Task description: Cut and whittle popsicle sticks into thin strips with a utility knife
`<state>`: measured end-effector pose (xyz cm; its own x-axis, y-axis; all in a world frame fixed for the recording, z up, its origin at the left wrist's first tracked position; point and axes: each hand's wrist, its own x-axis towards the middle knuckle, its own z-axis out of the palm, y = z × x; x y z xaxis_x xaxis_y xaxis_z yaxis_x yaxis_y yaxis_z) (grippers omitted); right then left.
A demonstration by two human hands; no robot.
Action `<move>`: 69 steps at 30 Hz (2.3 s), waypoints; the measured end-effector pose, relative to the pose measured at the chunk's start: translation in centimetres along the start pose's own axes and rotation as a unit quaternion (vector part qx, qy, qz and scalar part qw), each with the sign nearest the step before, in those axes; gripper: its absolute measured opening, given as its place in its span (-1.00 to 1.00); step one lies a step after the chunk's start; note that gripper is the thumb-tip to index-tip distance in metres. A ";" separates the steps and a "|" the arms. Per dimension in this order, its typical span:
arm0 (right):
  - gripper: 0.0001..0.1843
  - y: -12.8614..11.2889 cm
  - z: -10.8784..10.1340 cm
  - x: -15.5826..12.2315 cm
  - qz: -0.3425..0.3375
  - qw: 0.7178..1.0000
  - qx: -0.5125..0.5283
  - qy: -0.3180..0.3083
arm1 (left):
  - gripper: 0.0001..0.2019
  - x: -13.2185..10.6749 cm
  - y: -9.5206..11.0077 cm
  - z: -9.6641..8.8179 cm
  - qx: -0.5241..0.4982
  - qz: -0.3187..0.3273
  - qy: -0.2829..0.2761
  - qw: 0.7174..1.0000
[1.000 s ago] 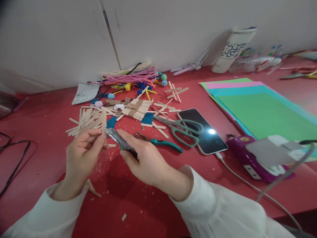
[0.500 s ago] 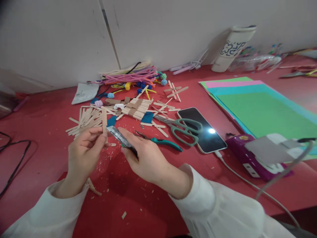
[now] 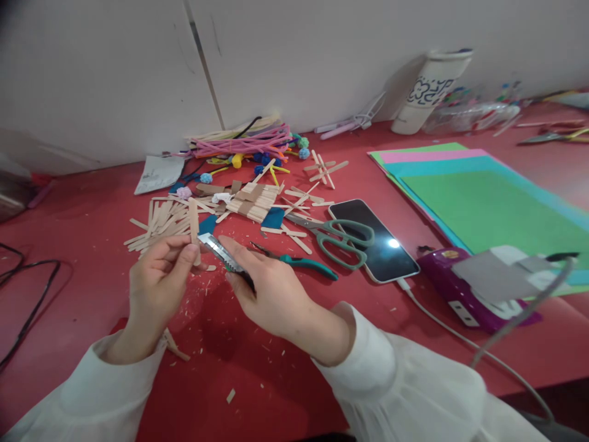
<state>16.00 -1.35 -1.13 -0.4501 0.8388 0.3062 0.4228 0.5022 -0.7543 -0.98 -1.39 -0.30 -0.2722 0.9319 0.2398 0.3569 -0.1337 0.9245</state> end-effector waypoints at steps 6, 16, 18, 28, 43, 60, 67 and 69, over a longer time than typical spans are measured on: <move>-0.47 0.1 0.2 -0.1 -0.013 1.000 -0.007 0.006 | -0.87 0.0 -0.1 0.0 -0.001 0.005 0.010 1.000; -0.47 -0.1 0.3 -0.2 -0.009 1.000 -0.021 0.003 | -0.88 -0.1 -0.4 -0.2 0.049 0.039 0.019 0.998; -0.46 0.0 0.5 -0.3 -0.013 1.000 -0.027 0.005 | -0.88 -0.2 -0.5 -0.3 0.091 0.051 0.027 0.994; -0.45 -0.3 0.5 -0.2 0.036 0.995 0.090 -0.016 | -0.88 -0.3 0.2 -0.2 0.084 0.014 0.025 0.996; -0.45 0.0 0.1 -0.3 -0.036 0.998 0.047 0.011 | -0.91 -0.1 1.0 0.1 -0.062 -0.070 0.063 0.994; -0.46 -0.3 0.1 -0.5 -0.018 1.000 -0.016 0.007 | -0.94 -0.2 1.4 0.5 -0.016 -0.062 0.071 0.995; -0.47 -0.4 0.1 -0.5 -0.013 1.000 -0.023 0.010 | -0.92 -0.2 1.1 0.4 -0.018 -0.058 0.072 0.996; -0.46 -0.3 0.1 -0.5 -0.020 0.999 -0.028 0.012 | -0.92 -0.2 1.0 0.4 -0.015 -0.053 0.069 0.996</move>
<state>16.01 -1.96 -1.09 -0.4486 0.8227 0.3493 0.4488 0.5453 -0.7080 -0.16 -1.61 0.48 -0.4288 0.8859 0.1767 0.2934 -0.0484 0.9547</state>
